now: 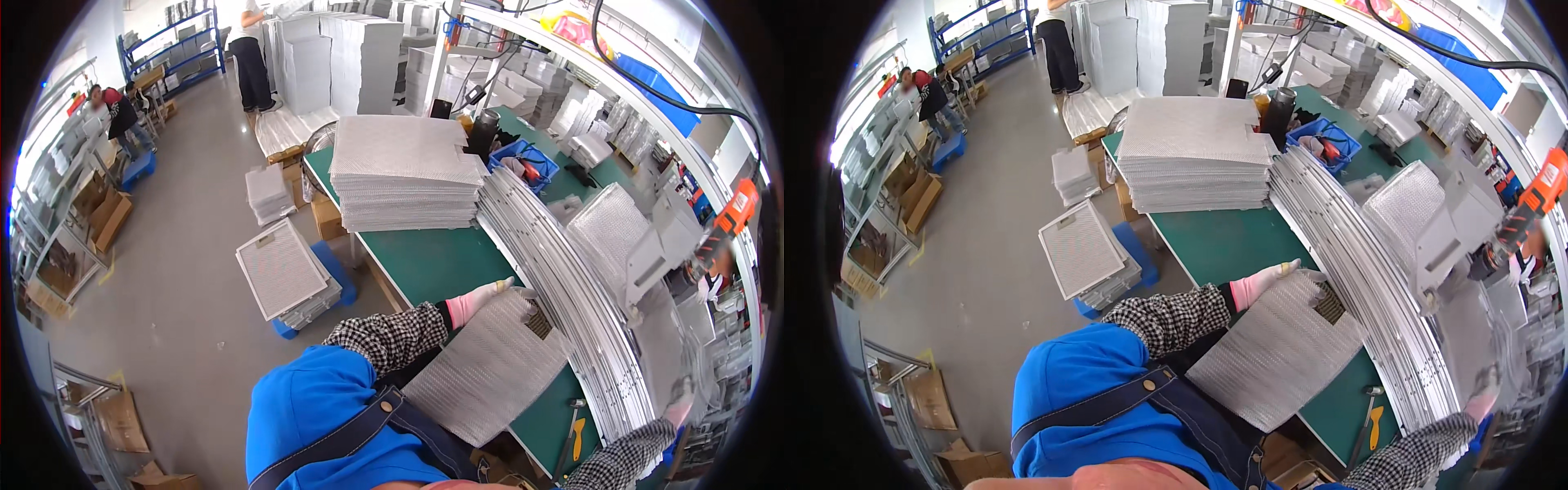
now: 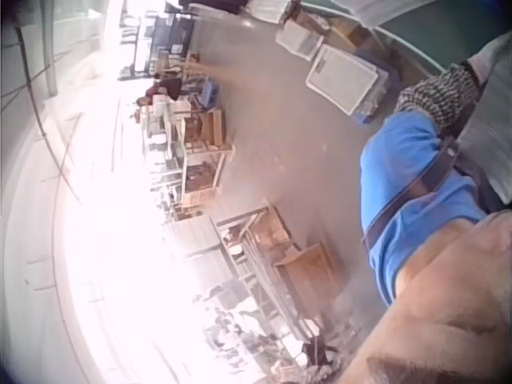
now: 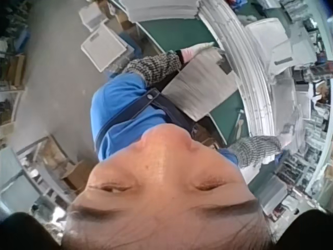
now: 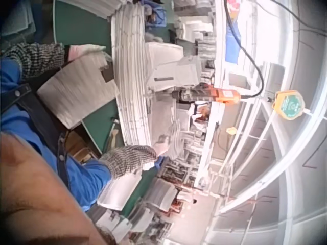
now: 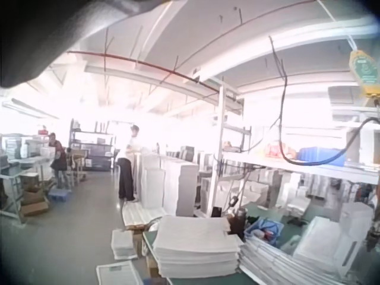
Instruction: The person assembles air filters by inserting white mesh sheets into white frames. They use a handheld power tool to secure the mesh to the frame and then place the completed units into a stack. The process is repeated for multiple units throughout the clip.
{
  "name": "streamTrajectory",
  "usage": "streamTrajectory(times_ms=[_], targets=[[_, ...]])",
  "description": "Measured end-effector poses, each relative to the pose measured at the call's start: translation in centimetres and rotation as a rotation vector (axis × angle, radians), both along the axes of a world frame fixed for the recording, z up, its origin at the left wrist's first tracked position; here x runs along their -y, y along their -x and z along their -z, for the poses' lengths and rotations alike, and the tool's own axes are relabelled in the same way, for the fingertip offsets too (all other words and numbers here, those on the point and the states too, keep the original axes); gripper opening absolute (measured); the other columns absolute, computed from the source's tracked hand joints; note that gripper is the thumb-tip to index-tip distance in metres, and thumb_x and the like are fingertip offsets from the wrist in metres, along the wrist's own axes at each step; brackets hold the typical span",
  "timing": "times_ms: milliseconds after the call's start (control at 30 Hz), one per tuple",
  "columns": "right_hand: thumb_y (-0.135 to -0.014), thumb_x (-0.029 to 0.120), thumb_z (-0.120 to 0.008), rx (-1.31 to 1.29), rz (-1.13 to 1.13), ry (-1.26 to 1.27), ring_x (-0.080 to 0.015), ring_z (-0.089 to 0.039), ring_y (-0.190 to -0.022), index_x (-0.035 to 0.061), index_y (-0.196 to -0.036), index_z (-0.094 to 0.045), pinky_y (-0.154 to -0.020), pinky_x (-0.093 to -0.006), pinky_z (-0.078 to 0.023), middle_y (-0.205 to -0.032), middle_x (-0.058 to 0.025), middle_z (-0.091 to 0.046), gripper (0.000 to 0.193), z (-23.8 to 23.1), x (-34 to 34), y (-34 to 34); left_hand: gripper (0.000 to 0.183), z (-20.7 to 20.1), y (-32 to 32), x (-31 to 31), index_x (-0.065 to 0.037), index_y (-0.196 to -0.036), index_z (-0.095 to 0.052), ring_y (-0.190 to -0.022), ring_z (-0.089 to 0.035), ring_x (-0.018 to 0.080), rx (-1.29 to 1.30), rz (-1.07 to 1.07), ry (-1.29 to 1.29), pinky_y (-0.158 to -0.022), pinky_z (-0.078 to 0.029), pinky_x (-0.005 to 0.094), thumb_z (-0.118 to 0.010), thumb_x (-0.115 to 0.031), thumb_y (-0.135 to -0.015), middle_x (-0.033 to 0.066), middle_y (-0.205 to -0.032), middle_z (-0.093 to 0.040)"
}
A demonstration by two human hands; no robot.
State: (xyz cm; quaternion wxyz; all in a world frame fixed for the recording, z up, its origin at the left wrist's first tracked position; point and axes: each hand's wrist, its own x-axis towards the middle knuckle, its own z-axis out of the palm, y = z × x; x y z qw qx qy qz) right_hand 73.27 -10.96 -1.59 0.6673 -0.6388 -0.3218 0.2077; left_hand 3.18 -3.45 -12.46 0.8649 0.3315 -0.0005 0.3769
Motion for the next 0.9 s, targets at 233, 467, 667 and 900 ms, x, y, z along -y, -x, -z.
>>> streamTrajectory(times_ms=[233,467,667,900], targets=[[-0.097,0.022,-0.063,-0.019,-0.042,-0.483,-0.0249,-0.045,-0.137,-0.0029,-0.145,-0.045,-0.120,-0.0347,-0.027,-0.153,-0.0141,-0.044,0.057,1.5,8.5,1.9,0.083,1.9,-1.6,-1.6,0.007,-0.149,-0.037,-0.113,-0.061,0.0270,0.184,0.133,0.028,-0.099,-0.050,0.0419,-0.046,-0.060,-0.100,0.0196,-0.132,-0.059],[-0.097,0.017,-0.058,0.068,0.206,-0.207,-0.0162,-0.055,-0.104,-0.0001,-0.139,-0.051,-0.090,-0.0285,-0.044,-0.119,-0.0060,-0.059,0.045,6.8,17.8,29.8,0.087,4.9,-1.0,-3.0,0.003,-0.147,-0.041,-0.117,-0.060,0.0339,0.173,0.119,0.094,-0.101,-0.051,0.0471,-0.042,-0.069,-0.097,0.0228,-0.137,-0.055],[-0.098,0.032,-0.062,-0.112,-0.288,0.194,-0.0212,-0.072,-0.081,-0.0024,-0.146,-0.037,-0.058,-0.0258,-0.054,-0.107,-0.0161,-0.070,0.064,8.4,17.6,43.3,0.089,3.8,-1.4,-2.0,0.001,-0.147,-0.040,-0.117,-0.061,0.0346,-0.067,0.008,0.337,-0.100,-0.054,0.0480,-0.044,-0.071,-0.095,0.0248,-0.137,-0.054],[-0.094,0.003,-0.048,-0.162,-0.518,0.423,-0.0205,-0.071,-0.081,-0.0073,-0.139,-0.044,-0.063,-0.0276,-0.058,-0.106,-0.0176,-0.069,0.046,10.9,15.1,44.6,0.093,5.1,-2.1,-2.2,-0.002,-0.149,-0.037,-0.122,-0.056,0.0370,-0.087,-0.054,0.297,-0.099,-0.054,0.0500,-0.046,-0.074,-0.092,0.0234,-0.141,-0.050]])
